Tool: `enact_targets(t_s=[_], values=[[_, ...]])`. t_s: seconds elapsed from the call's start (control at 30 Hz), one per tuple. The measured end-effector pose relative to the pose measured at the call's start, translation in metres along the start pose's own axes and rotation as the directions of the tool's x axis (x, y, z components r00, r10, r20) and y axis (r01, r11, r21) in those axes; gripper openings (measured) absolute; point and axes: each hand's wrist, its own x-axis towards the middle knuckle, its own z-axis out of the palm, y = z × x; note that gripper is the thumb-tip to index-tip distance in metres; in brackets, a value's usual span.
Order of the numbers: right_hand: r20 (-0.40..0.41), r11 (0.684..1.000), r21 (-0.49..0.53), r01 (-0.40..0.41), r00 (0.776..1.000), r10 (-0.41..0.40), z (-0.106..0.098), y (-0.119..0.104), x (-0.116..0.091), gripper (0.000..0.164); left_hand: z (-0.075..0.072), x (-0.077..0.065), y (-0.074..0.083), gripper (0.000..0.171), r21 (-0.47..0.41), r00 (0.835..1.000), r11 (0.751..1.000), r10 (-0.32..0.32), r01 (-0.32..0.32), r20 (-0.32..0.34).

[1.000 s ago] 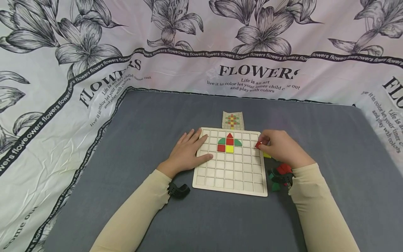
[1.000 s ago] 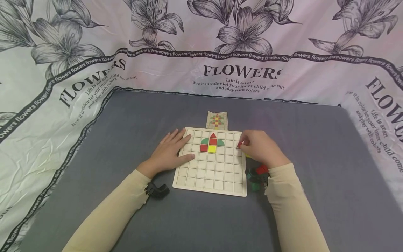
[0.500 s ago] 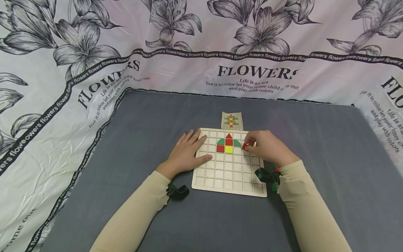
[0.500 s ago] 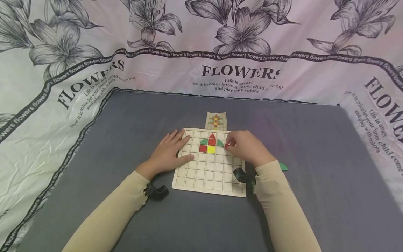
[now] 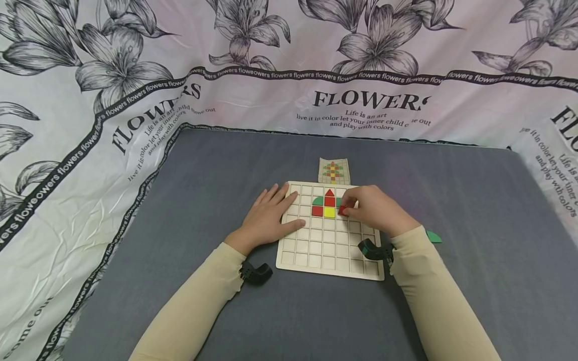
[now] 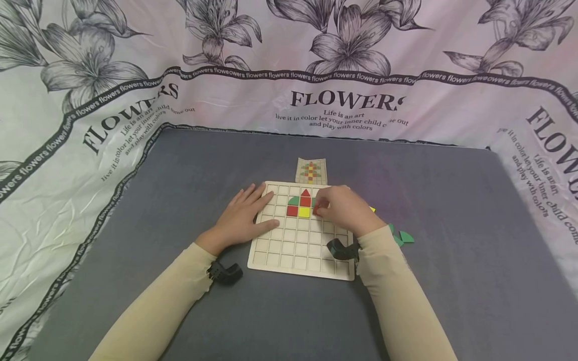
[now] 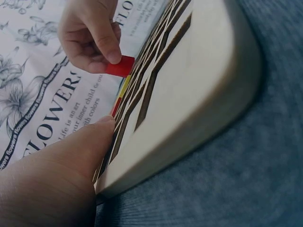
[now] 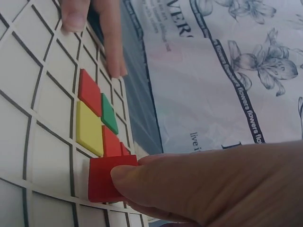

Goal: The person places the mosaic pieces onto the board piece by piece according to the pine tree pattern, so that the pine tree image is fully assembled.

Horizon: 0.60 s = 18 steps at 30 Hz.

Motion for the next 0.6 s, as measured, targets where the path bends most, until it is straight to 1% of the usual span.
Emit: enact_targets(t_s=[0.13, 0.33, 0.47, 0.6], values=[[-0.008, 1.000, 0.002, 0.010, 1.000, -0.010, 0.0036, 0.0017, 0.0002, 0.009, 0.0000, -0.0001, -0.0003, 0.088, 0.002, 1.000, 1.000, 0.003, -0.003, -0.004], [-0.009, 1.000, 0.012, 0.022, 1.000, -0.022, 0.0068, 0.0032, 0.0011, 0.011, -0.0004, 0.0001, 0.0005, 0.088, 0.012, 1.000, 1.000, -0.004, 0.004, 0.009], [-0.024, 0.999, 0.002, 0.043, 0.999, -0.043, 0.0076, 0.0032, 0.0018, 0.012, 0.0009, 0.0002, 0.0006, 0.088, 0.012, 1.000, 1.000, -0.005, 0.005, 0.007], [-0.026, 0.999, -0.003, 0.048, 0.999, -0.048, 0.0084, 0.0030, 0.0023, 0.012, 0.0013, -0.0002, 0.0005, 0.088, 0.011, 1.000, 1.000, -0.006, 0.005, 0.004]])
